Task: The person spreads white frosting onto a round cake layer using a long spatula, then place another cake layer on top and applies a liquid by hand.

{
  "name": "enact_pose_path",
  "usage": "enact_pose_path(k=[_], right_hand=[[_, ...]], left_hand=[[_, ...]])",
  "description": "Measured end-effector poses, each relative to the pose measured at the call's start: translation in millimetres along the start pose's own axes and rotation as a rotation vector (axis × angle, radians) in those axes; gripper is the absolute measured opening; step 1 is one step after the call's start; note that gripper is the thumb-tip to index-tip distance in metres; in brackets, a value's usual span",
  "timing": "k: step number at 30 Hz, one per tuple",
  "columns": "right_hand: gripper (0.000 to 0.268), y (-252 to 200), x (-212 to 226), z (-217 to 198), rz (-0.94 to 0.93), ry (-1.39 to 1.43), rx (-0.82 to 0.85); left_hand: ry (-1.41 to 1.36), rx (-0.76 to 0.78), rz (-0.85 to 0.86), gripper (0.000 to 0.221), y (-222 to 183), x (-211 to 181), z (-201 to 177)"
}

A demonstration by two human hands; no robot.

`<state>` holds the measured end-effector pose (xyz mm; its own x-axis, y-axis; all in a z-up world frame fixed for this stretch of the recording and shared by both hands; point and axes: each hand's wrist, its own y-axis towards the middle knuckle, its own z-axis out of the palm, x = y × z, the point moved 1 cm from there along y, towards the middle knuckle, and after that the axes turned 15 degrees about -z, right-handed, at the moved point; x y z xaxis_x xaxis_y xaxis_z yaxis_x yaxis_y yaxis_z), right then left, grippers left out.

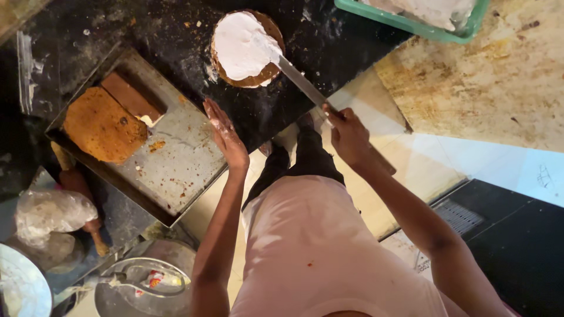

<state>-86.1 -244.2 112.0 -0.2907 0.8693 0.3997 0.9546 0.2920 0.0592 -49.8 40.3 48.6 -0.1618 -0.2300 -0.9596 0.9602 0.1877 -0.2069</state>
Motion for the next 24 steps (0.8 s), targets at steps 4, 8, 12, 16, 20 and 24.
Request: enact_pose_path(k=[4, 8, 12, 16, 20, 24], right_hand=[[0.064, -3, 21, 9, -0.002, 0.088, 0.001], [0.059, 22, 3, 1, -0.067, -0.191, -0.018], [0.057, 39, -41, -8, -0.141, -0.168, -0.040], [0.045, 23, -51, 9, 0.008, 0.253, 0.006], [0.049, -17, -10, 32, 0.013, 0.448, -0.037], [0.053, -25, 35, 39, 0.036, 0.323, -0.046]], left_hand=[[-0.088, -0.006, -0.107, 0.075, -3, 1, -1], [-0.088, 0.008, -0.096, 0.073, -2, -4, -1], [-0.056, 0.046, -0.059, 0.071, -2, -12, -1], [-0.043, 0.047, -0.046, 0.069, -3, -17, -2], [-0.063, 0.001, -0.053, 0.070, -8, -14, -6], [-0.048, -0.004, -0.064, 0.070, -5, -11, -8]])
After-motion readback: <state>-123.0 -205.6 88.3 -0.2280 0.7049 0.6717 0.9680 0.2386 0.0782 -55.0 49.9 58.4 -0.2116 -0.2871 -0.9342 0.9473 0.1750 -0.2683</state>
